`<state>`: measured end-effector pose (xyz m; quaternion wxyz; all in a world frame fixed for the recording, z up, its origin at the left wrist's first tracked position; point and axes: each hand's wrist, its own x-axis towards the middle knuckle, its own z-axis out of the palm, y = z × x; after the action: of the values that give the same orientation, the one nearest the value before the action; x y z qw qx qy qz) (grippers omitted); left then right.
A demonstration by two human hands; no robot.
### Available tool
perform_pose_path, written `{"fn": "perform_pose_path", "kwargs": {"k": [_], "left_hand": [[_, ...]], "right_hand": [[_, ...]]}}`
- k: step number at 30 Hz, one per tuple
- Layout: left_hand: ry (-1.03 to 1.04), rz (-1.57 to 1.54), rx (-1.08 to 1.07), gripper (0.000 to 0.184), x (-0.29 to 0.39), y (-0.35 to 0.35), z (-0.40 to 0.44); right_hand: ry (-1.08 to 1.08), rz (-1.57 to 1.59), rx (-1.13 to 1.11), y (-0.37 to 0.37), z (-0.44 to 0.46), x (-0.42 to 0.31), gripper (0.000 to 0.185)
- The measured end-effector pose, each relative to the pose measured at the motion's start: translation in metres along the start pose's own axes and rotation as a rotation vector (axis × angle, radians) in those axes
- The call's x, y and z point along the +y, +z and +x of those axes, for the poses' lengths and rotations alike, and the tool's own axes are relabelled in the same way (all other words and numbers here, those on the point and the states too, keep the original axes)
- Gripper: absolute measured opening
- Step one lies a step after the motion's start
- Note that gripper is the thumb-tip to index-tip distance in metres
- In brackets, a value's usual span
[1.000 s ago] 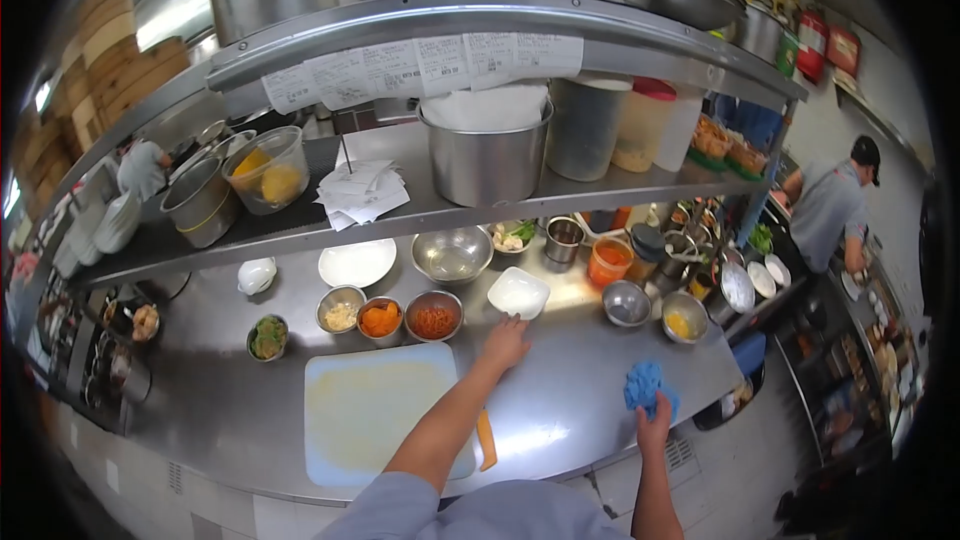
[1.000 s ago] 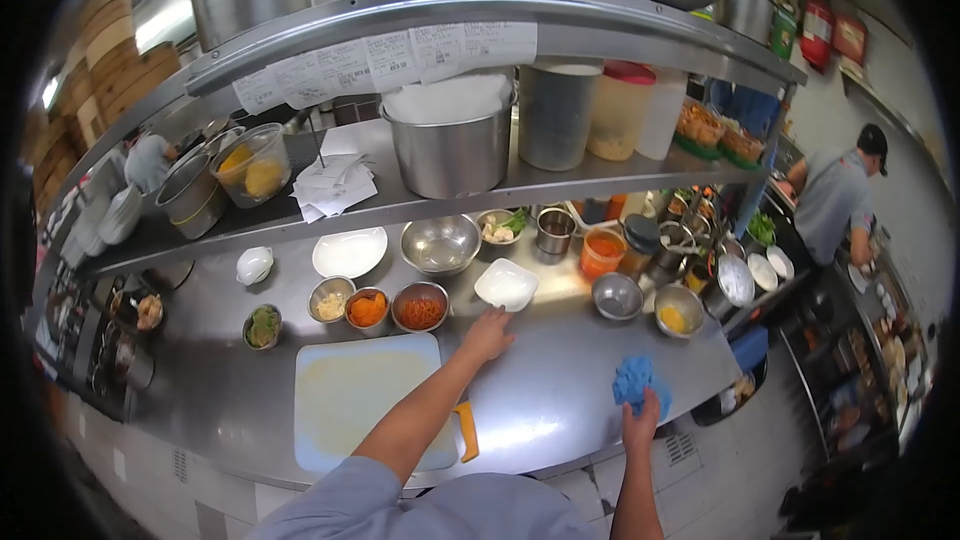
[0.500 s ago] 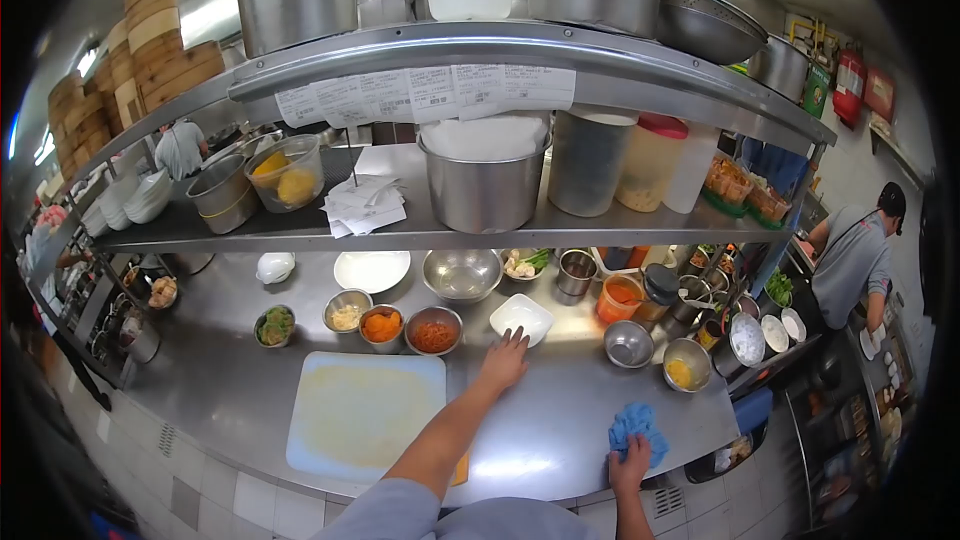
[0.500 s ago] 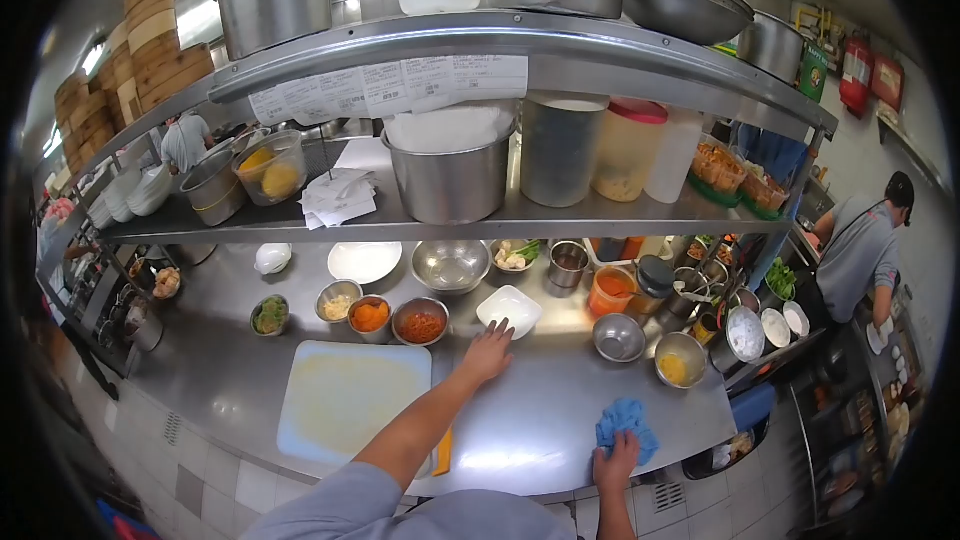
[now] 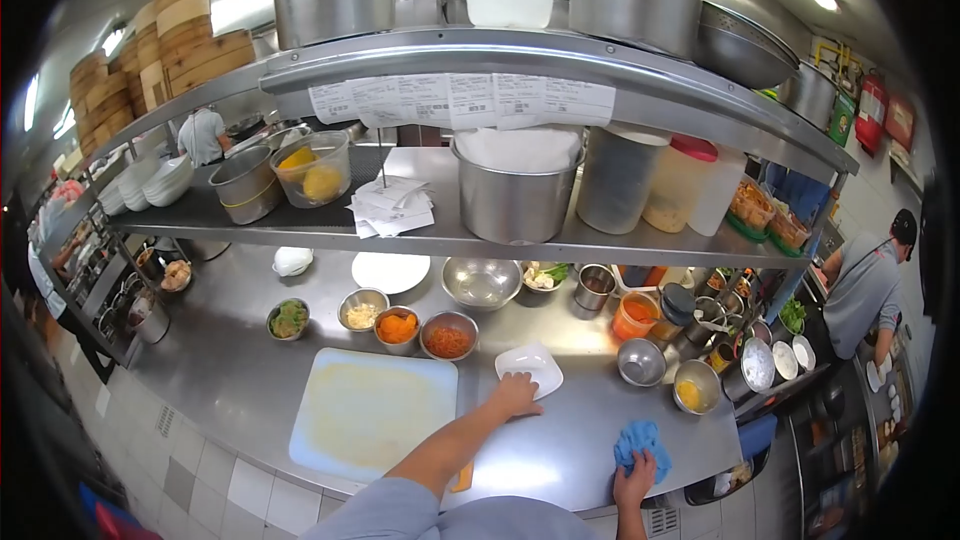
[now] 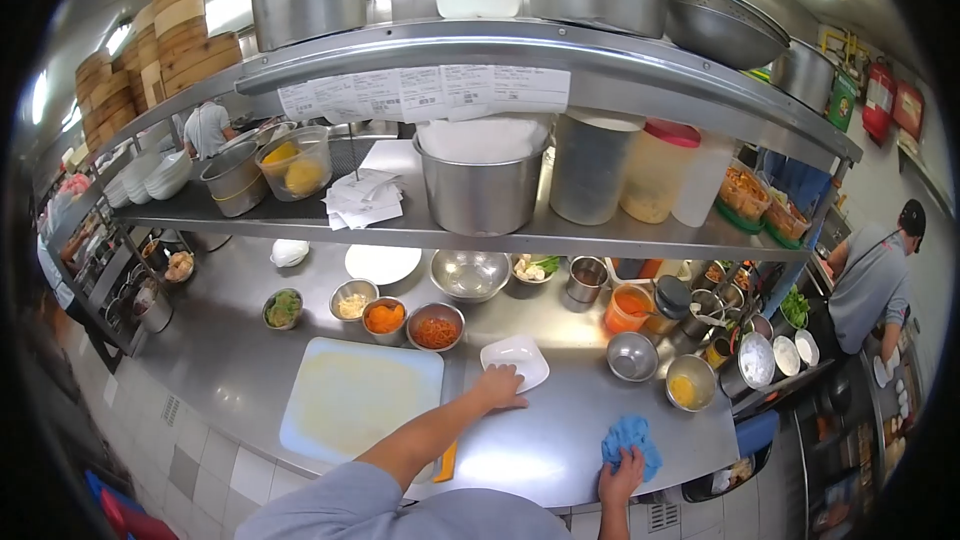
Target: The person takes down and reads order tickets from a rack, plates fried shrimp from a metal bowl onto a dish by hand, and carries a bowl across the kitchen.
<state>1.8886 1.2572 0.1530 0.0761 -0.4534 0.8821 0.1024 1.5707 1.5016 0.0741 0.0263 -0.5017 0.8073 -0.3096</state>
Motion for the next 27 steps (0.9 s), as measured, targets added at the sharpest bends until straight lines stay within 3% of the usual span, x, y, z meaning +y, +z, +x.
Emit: {"fn": "perform_pose_path", "kwargs": {"k": [2, 5, 9, 11, 16, 18, 21, 22, 23, 24, 25, 27], "left_hand": [[0.006, 0.025, 0.245, 0.058, 0.000, 0.027, -0.002], [0.029, -0.044, 0.353, 0.053, 0.000, 0.048, -0.001], [0.067, -0.102, 0.375, 0.040, -0.007, 0.069, 0.006], [0.088, -0.262, 0.264, 0.029, -0.009, 0.063, -0.002], [0.117, -0.329, 0.239, 0.029, 0.001, 0.061, -0.024], [0.138, -0.381, 0.252, 0.030, 0.009, 0.055, -0.037], [0.104, -0.645, 0.272, 0.031, 0.015, 0.029, -0.061], [0.071, -0.494, 0.461, 0.043, 0.010, 0.026, -0.062], [0.037, -0.337, 0.647, 0.056, 0.006, 0.024, -0.063], [0.034, -0.339, 0.645, 0.056, 0.001, 0.021, -0.066], [-0.107, -0.261, 0.591, 0.069, -0.005, 0.018, -0.068], [-0.266, -0.196, 0.431, 0.103, -0.020, 0.031, -0.063]], "right_hand": [[0.003, -0.003, 0.004, 0.002, 0.003, -0.001, 0.049], [0.005, -0.017, 0.014, 0.009, 0.007, 0.005, 0.047], [0.036, -0.045, 0.010, 0.010, 0.008, 0.003, 0.044], [0.027, -0.038, 0.023, 0.015, 0.007, 0.007, 0.043], [0.035, -0.002, 0.042, 0.015, 0.007, -0.004, 0.048], [-0.115, 0.082, 0.207, 0.013, 0.003, -0.024, 0.057], [-0.234, 0.221, 0.132, 0.037, -0.010, -0.057, 0.070], [-0.232, 0.221, 0.130, 0.045, -0.016, -0.070, 0.070], [-0.077, 0.529, -0.134, 0.053, -0.020, -0.083, 0.073], [0.086, 0.829, -0.402, 0.060, -0.024, -0.095, 0.078], [0.087, 0.828, -0.404, 0.068, -0.026, -0.107, 0.078], [0.195, 0.954, -0.667, 0.080, -0.025, -0.132, 0.084]]}}
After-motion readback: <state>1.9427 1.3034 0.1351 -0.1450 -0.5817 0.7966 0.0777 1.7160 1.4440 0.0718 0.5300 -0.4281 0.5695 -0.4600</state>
